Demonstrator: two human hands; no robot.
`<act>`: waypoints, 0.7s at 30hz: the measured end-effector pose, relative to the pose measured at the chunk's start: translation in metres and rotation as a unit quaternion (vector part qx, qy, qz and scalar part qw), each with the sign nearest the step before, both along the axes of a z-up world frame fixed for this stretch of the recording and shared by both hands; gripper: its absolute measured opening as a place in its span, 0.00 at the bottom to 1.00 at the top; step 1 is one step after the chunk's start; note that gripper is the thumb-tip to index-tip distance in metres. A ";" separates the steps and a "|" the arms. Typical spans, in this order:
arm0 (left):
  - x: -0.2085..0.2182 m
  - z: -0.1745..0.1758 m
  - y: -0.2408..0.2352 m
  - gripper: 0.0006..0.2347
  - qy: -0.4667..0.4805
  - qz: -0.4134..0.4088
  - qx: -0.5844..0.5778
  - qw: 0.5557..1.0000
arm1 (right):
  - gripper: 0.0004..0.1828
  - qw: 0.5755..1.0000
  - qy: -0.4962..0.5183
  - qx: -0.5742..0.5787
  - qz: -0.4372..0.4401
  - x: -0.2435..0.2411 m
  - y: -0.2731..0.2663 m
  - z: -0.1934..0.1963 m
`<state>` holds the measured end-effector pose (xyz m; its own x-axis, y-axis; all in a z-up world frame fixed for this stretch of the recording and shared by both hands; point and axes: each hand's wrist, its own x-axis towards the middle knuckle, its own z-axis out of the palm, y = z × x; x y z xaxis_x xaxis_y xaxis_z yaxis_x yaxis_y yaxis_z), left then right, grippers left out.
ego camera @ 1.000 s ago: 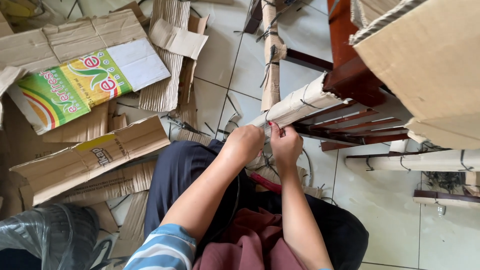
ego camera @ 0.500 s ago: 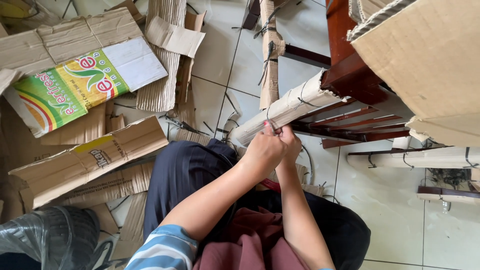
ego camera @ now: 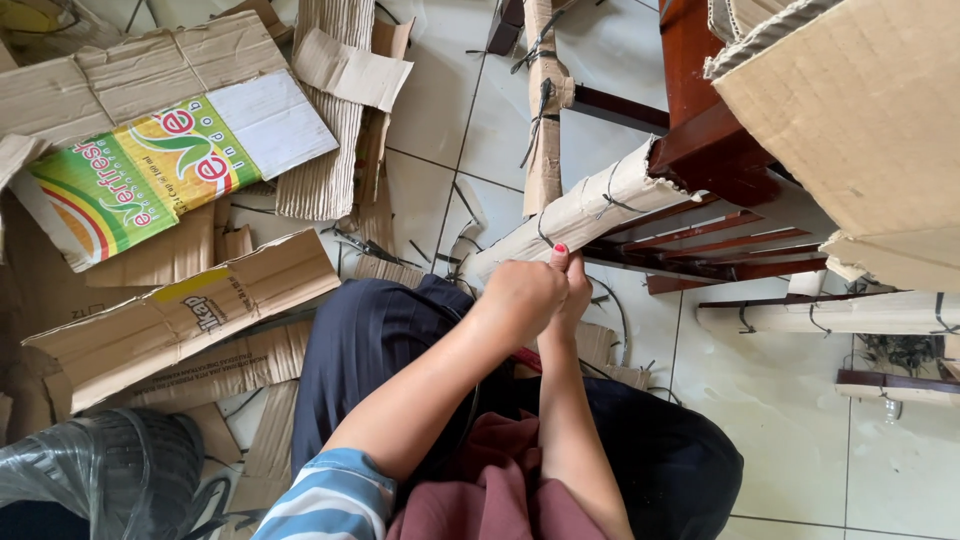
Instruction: The person sits on the floor and ties wire around a rolled cardboard tube attached to a wooden frame. They wrap the wire multiple times, twist it to secure the roll, and trim the excess wire with a red cutter.
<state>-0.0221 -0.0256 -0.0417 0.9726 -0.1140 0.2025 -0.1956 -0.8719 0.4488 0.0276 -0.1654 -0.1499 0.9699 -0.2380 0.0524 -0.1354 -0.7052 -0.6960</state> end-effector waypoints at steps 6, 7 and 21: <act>0.018 0.009 0.032 0.08 0.002 -0.004 -0.089 0.996 | 0.22 0.985 -0.146 -0.022 0.088 -0.013 0.001 0.024; 0.020 0.006 0.030 0.08 0.000 -0.002 -0.090 0.996 | 0.22 0.985 -0.147 -0.023 0.090 -0.020 0.006 0.040; 0.021 -0.043 -0.006 0.06 -0.317 0.019 -0.053 0.947 | 0.05 0.965 -0.214 0.006 0.149 -0.033 -0.030 0.021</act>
